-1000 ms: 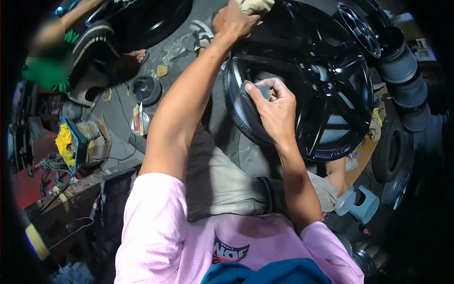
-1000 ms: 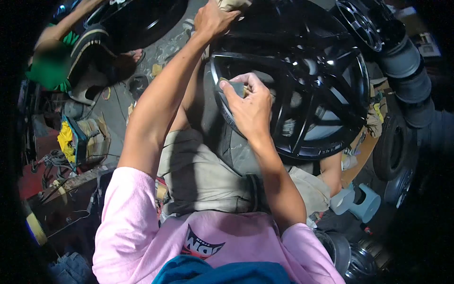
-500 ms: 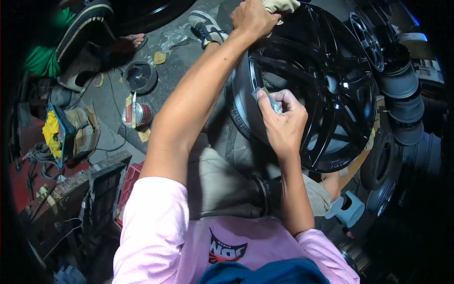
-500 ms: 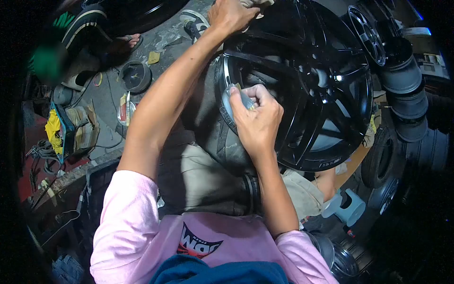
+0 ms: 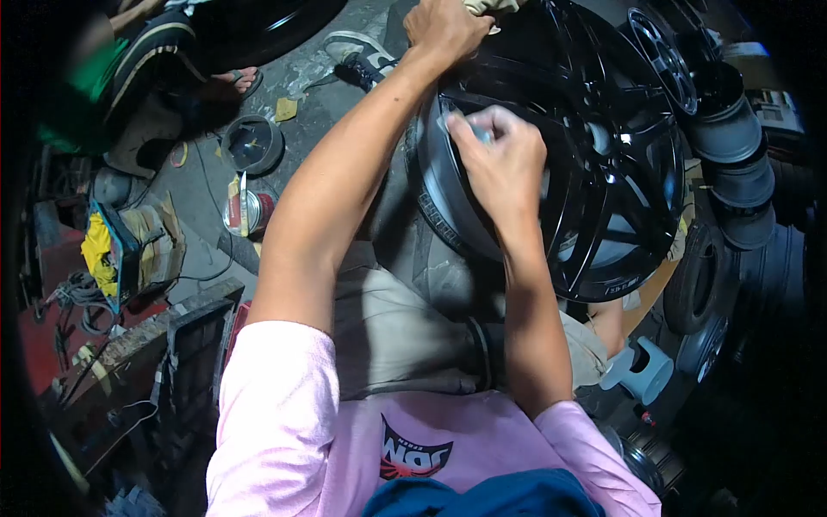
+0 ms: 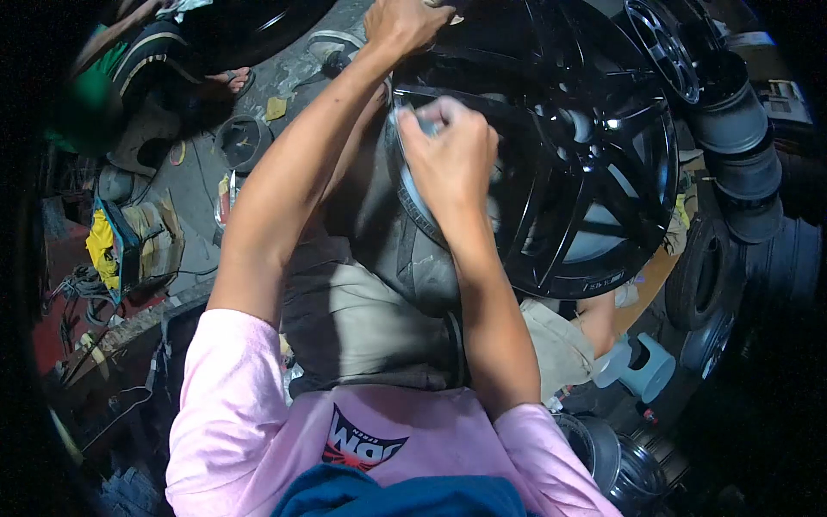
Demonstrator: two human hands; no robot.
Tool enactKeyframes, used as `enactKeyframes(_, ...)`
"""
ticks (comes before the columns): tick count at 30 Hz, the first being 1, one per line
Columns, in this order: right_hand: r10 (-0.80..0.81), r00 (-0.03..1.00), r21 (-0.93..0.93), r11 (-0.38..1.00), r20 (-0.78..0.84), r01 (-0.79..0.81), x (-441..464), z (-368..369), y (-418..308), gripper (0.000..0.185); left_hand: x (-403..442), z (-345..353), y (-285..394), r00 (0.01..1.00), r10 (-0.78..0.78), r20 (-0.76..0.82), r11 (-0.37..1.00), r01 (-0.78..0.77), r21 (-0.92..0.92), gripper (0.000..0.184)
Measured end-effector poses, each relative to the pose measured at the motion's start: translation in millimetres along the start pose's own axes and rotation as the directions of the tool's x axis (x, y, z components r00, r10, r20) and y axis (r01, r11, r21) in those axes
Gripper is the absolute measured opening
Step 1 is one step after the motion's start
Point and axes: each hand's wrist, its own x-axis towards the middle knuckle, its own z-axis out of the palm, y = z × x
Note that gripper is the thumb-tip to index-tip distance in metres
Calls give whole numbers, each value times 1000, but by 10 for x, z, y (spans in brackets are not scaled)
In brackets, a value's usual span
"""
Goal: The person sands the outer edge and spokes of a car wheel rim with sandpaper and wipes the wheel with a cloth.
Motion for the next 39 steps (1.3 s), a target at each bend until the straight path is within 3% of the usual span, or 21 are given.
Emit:
enactKeyframes(3,35,999,47,998,-2,-35,66,7,-33,31,7,12,-14,1000,-3,-20,999,4,43,64)
enactKeyframes(5,-92,987,-48,994,133,99,-114,-209,53,30,1,-110,87,999,-21,25,1000,21,-4,65)
enactKeyframes(8,-26,952,-142,987,303,72,-623,-776,134,29,21,-80,37,998,-39,51,999,41,-29,66)
enactKeyframes(12,-21,985,-235,970,169,61,-1144,-1289,311,18,-9,-81,44,999,-29,39,999,31,-42,68)
enactKeyframes(13,-16,987,-232,971,157,52,-1197,-1369,368,18,2,-89,75,995,-79,54,996,77,35,69)
enactKeyframes(17,157,986,-48,987,64,-154,-1325,-1578,585,18,-123,-185,185,999,-37,14,999,37,0,66)
enactKeyframes(18,215,974,34,976,67,-217,-1323,-1594,643,19,-93,-200,164,1000,-16,18,1000,16,6,66)
enactKeyframes(19,165,985,96,981,42,-168,-1332,-1590,701,17,-66,-196,22,949,314,34,948,-311,-71,63)
enactKeyframes(21,164,986,188,968,28,-167,-1349,-1591,766,16,-130,-247,-373,891,429,150,903,-421,-86,67)
enactKeyframes(23,168,984,332,927,54,-176,-1358,-1591,811,14,-595,-487,-366,938,194,287,980,-195,-25,68)
enactKeyframes(25,183,982,379,906,54,-190,-1338,-1592,897,14,-1136,-776,-149,906,-117,406,992,89,87,73)
enactKeyframes(26,194,979,405,892,60,-202,-1328,-1584,921,14,-1387,-804,-203,875,-98,474,990,136,-46,77)
enactKeyframes(27,209,976,454,865,59,-213,-1315,-1572,895,15,-1655,-826,-174,865,-108,489,977,184,-109,69)
enactKeyframes(29,187,982,436,883,21,-177,-1298,-1557,911,16,-2222,-865,233,908,-42,417,933,185,-308,50)
enactKeyframes(30,162,987,394,907,-8,-146,-1299,-1558,923,16,-2494,-663,93,907,-75,414,858,270,-437,51)
enactKeyframes(31,164,986,404,904,-15,-144,-1313,-1562,932,16,-2698,-751,313,839,-181,513,851,396,-346,51)
enactKeyframes(34,174,985,466,873,-16,-146,-1355,-1584,972,16,-3342,-455,523,827,-115,550,761,429,-486,54)
enactKeyframes(35,171,985,468,874,-37,-134,-1375,-1597,976,16,-3496,-416,671,760,-166,628,725,526,-445,54)
enactKeyframes(36,171,985,467,874,-36,-135,-1394,-1609,955,16,-3609,-330,740,707,-124,696,684,569,-457,55)
enactKeyframes(39,243,970,508,839,-33,-193,-1458,-1683,929,16,-3739,-196,823,610,-116,784,712,601,-363,52)
